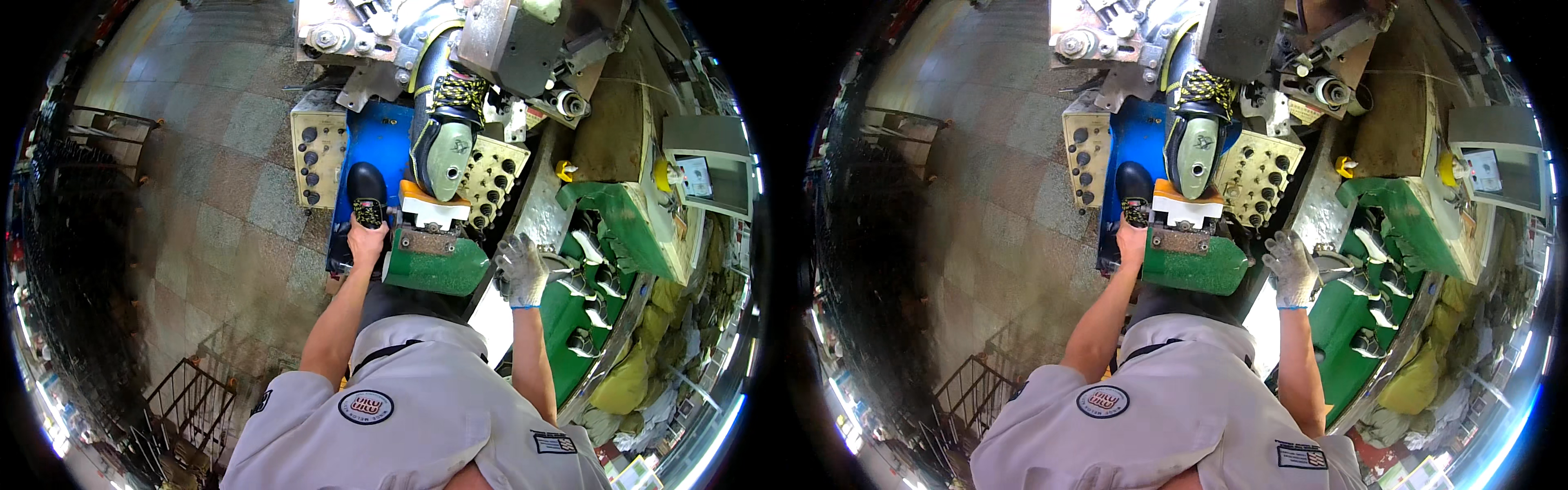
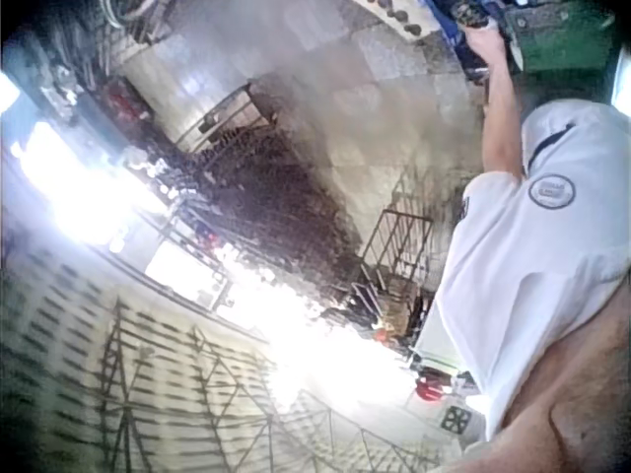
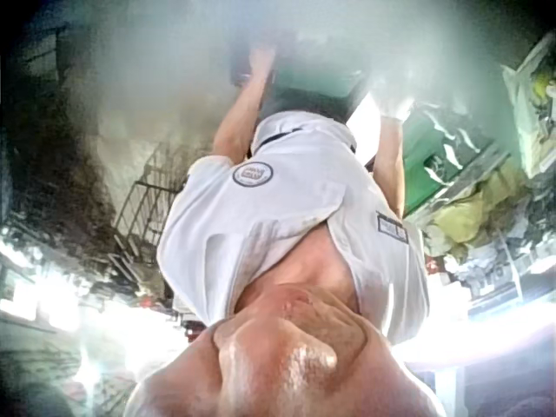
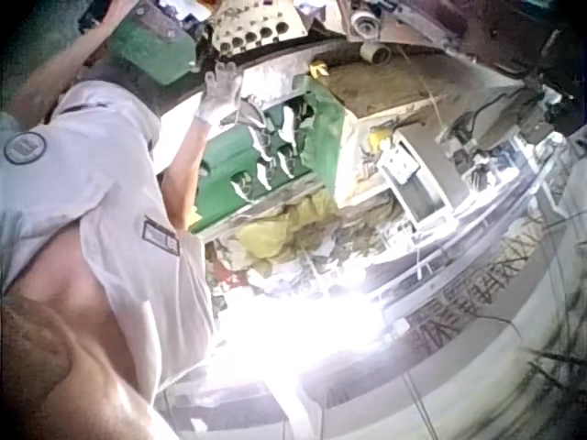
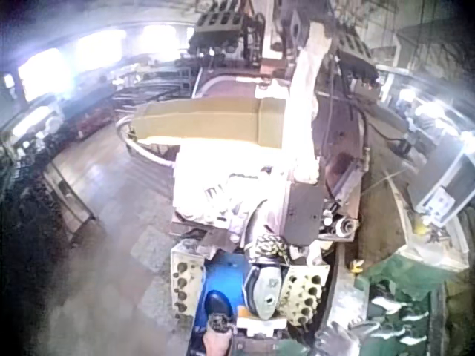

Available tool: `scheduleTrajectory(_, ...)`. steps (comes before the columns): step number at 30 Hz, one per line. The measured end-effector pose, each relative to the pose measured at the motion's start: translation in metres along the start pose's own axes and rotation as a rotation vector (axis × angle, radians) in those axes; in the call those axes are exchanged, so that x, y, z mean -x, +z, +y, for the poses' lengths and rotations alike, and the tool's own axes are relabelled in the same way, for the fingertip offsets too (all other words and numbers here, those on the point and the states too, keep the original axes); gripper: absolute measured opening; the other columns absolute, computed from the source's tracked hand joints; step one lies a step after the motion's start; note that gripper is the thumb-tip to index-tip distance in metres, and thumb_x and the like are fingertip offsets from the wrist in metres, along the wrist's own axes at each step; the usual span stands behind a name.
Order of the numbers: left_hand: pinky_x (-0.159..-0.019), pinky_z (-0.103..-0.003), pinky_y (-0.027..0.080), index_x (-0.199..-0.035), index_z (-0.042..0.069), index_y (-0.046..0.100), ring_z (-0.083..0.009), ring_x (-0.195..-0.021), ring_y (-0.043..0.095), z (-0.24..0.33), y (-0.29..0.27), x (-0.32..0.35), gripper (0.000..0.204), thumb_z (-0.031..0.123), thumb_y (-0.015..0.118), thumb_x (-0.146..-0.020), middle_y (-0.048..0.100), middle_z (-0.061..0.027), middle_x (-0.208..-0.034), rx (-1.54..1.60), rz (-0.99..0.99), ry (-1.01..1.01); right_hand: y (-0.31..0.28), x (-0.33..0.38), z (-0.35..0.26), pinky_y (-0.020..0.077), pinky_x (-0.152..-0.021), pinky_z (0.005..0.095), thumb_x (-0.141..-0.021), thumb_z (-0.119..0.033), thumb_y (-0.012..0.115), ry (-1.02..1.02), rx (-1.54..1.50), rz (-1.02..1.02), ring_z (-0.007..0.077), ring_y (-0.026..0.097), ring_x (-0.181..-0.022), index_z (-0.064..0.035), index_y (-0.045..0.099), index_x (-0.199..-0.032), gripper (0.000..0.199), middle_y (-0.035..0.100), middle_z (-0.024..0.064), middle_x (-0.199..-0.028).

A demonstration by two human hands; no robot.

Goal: The person places a shoe upper onto a lasting machine, operates the machine to pull and shape the material over a last, and then places the formed shoe onto a conveyor belt.

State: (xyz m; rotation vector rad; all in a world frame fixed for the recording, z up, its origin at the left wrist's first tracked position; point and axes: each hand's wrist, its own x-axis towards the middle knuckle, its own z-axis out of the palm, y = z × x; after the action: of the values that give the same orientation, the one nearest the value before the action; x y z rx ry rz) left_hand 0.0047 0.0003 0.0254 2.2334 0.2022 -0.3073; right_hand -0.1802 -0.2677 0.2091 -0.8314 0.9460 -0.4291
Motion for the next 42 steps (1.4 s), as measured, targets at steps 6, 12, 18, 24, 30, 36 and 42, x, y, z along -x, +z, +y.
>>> scheduleTrajectory(6,-0.073,-0.033,0.052,-0.1,0.001,0.069,-0.0148,-0.078,0.064,0.027,-0.101,0.014,0.039,0.019,0.085,-0.069,0.071,-0.0047,-0.091,0.551,-0.517,-0.22,0.029,0.003,-0.027,0.0572,-0.08,0.0412,-0.096,-0.033,0.068,-0.042,0.047,-0.105,0.032,0.069,-0.104,0.0063,0.047,-0.139,0.062,0.064,0.0215,-0.125)
scheduleTrajectory(12,-0.081,-0.036,0.055,-0.113,-0.005,0.068,-0.0217,-0.089,0.068,0.096,-0.262,0.047,0.055,0.017,0.079,-0.064,0.072,-0.0129,-0.104,0.763,-0.724,-0.031,0.068,0.049,-0.054,0.0577,-0.087,0.043,-0.096,-0.04,0.065,-0.092,-0.01,-0.421,0.035,0.068,-0.11,0.0057,0.042,-0.146,0.071,0.062,0.024,-0.129)
scheduleTrajectory(18,-0.086,-0.039,0.057,-0.119,-0.008,0.064,-0.0319,-0.094,0.071,0.161,-0.217,0.102,0.054,0.021,0.074,-0.075,0.07,-0.0225,-0.116,1.284,-1.026,-0.292,0.154,0.103,-0.057,0.0487,-0.103,0.0486,-0.086,-0.072,0.059,-0.113,-0.218,-0.729,0.0349,0.061,-0.122,-0.0016,0.039,-0.151,0.098,0.057,0.0191,-0.141)
scheduleTrajectory(24,-0.074,-0.036,0.058,-0.102,-0.007,0.071,-0.0246,-0.079,0.072,0.238,-0.15,0.131,0.032,0.023,0.068,-0.091,0.073,-0.0182,-0.097,0.493,-0.774,0.028,0.085,0.082,-0.091,0.0586,-0.089,0.0415,-0.092,-0.035,0.066,0.192,-0.737,-0.487,0.0279,0.072,-0.096,0.001,0.062,-0.127,0.05,0.072,0.0169,-0.111)
scheduleTrajectory(30,-0.09,-0.03,0.053,-0.113,-0.007,0.068,-0.017,-0.098,0.066,0.302,-0.132,0.098,0.022,0.009,0.062,-0.099,0.071,-0.0108,-0.107,0.238,0.084,0.703,-0.1,0.063,-0.095,0.0587,-0.079,0.0357,-0.087,-0.029,0.065,-0.108,-0.502,-0.098,0.022,0.071,-0.085,0.0022,0.066,-0.112,0.04,0.072,0.0133,-0.098)
scheduleTrajectory(36,-0.093,-0.041,0.049,-0.134,-0.002,0.057,-0.0289,-0.105,0.063,0.302,-0.075,0.052,0.069,0.04,0.082,-0.084,0.067,-0.0168,-0.12,-0.164,0.015,0.64,-0.322,0.073,-0.073,0.0515,-0.078,0.0321,-0.09,-0.041,0.065,-0.211,0.23,0.358,0.0154,0.063,-0.083,0.0024,0.072,-0.104,0.047,0.071,0.0074,-0.092)
scheduleTrajectory(42,-0.09,-0.04,0.049,-0.115,-0.001,0.071,-0.0293,-0.098,0.064,0.306,-0.067,0.035,0.046,0.03,0.082,-0.083,0.072,-0.0144,-0.112,-0.169,0.042,0.569,-0.456,0.043,-0.073,0.0506,-0.092,0.0422,-0.081,-0.075,0.063,0.561,1.171,0.528,0.0368,0.068,-0.109,0.0039,0.069,-0.115,0.086,0.071,0.0249,-0.114)
